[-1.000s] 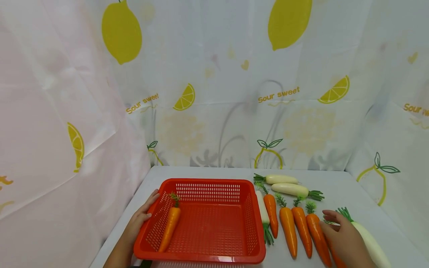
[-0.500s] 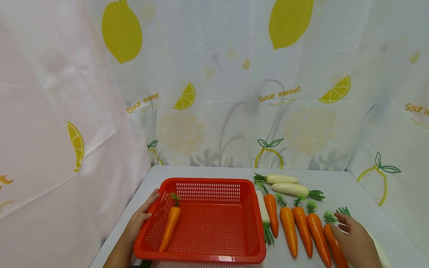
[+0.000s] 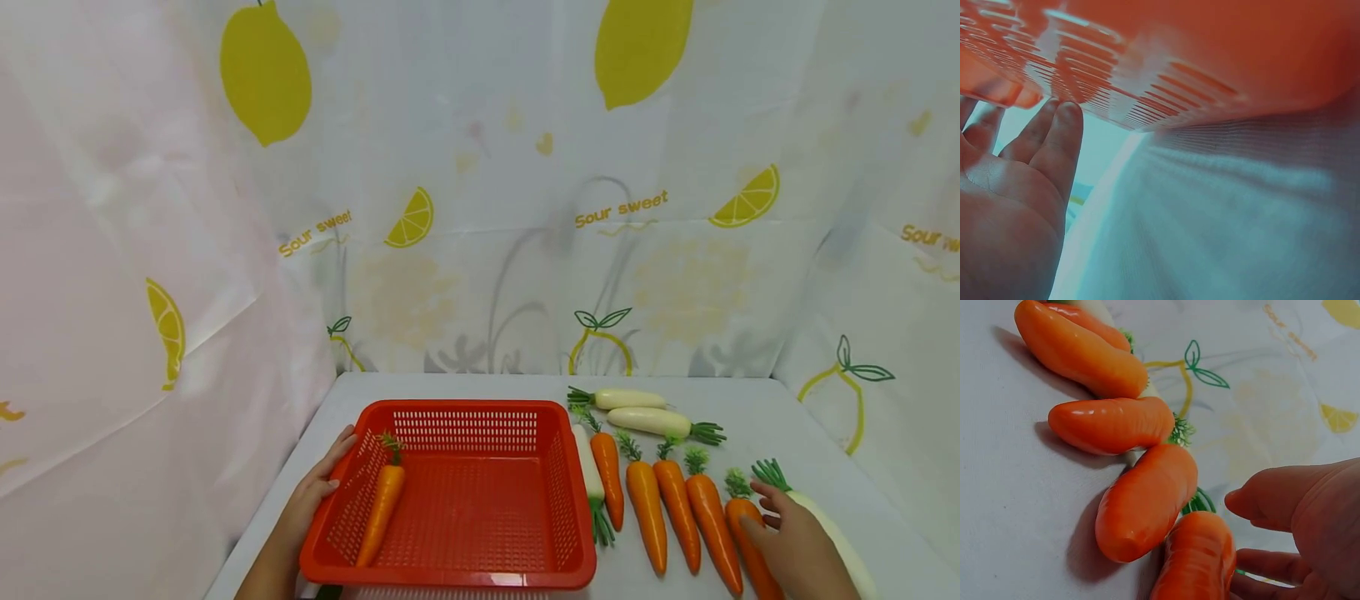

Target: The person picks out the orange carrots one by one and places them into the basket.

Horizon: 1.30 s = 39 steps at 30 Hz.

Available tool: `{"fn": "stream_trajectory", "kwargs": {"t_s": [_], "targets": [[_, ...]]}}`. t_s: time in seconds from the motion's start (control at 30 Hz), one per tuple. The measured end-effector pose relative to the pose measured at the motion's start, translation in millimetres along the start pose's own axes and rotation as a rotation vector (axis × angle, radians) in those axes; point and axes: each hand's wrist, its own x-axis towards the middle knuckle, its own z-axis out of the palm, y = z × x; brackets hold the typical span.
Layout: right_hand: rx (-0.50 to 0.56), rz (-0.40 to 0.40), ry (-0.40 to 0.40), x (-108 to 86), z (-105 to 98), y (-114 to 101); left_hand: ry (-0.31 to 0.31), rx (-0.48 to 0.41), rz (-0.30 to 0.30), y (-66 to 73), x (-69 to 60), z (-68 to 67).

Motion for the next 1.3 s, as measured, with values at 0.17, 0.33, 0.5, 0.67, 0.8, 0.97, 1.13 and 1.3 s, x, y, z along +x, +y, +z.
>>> {"fn": "stream_trajectory", "kwargs": {"t_s": [0.17,0.33,0.5,0.67,0.8,0.97,1.13,1.3], "targets": [[-0.039,-0.038,-0.022,2.2,0.8,8.9,-0.002,-0.017,-0.002,-1.6,0.5,1.9],[-0.054,-0.06,-0.039,5.8,0.7,15.0,-0.006,-0.025,-0.006,-3.4,0.6,3.5],[-0.056,-0.071,-0.07,7.6,1.2,15.9,0.004,-0.022,0.0,-3.7,0.9,3.9],[-0.078,-0.087,-0.072,7.6,2.6,16.0,0.014,-0.003,0.011,-2.9,2.0,2.5],[-0.104,-0.08,-0.057,7.8,4.1,16.3,0.015,0.012,0.016,-2.4,1.4,1.3],[-0.109,-0.065,-0.041,8.1,5.6,17.3,0.004,0.0,0.014,-1.8,0.8,0.2],[-0.097,-0.044,-0.038,6.7,7.4,20.2,0.002,-0.019,-0.01,0.3,0.6,0.9],[-0.076,-0.01,-0.04,2.3,6.5,16.9,0.027,-0.022,-0.04,2.7,-0.3,2.5]]}}
